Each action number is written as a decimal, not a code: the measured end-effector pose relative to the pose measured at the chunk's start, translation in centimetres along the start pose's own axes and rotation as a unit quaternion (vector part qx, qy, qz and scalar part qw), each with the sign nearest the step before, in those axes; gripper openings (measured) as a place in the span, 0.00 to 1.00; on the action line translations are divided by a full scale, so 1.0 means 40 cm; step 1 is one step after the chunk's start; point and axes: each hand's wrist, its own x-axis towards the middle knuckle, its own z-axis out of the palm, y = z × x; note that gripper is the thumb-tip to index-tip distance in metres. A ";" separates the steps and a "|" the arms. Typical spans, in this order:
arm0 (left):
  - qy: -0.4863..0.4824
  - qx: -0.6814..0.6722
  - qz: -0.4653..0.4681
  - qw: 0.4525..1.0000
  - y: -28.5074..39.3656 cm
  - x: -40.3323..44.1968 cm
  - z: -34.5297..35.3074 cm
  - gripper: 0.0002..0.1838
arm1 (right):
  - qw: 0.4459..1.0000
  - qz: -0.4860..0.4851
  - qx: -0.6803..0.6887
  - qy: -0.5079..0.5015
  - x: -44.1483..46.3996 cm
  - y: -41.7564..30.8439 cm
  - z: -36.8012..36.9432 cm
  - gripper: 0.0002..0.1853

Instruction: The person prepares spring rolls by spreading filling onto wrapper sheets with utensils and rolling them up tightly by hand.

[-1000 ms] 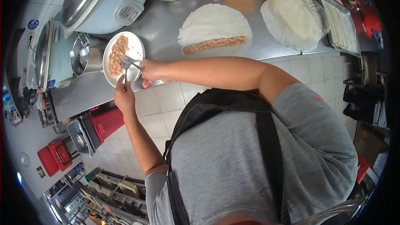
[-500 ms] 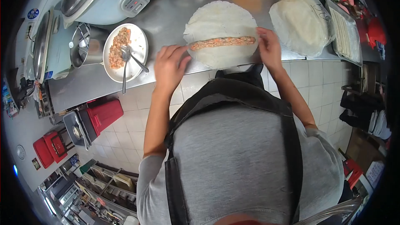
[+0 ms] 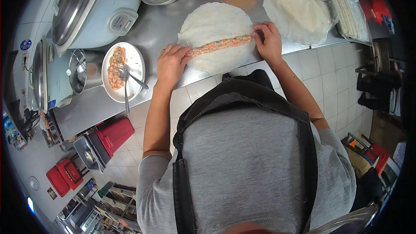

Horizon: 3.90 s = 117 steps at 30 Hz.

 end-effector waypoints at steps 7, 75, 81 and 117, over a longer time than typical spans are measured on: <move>0.049 -0.044 -0.197 0.978 -0.007 -0.046 0.018 0.19 | 1.000 -0.002 0.026 -0.003 0.010 0.006 0.002 0.06; -0.178 0.054 0.220 0.958 0.140 0.389 0.122 0.32 | 0.972 -0.115 0.159 -0.130 0.002 -0.002 -0.065 0.23; -0.162 0.124 0.276 0.939 0.096 0.411 0.142 0.34 | 0.973 -0.111 0.157 -0.131 -0.002 0.000 -0.058 0.22; -0.222 0.052 0.389 0.893 0.111 0.429 0.088 0.29 | 0.973 -0.125 0.142 -0.134 -0.001 -0.003 -0.061 0.23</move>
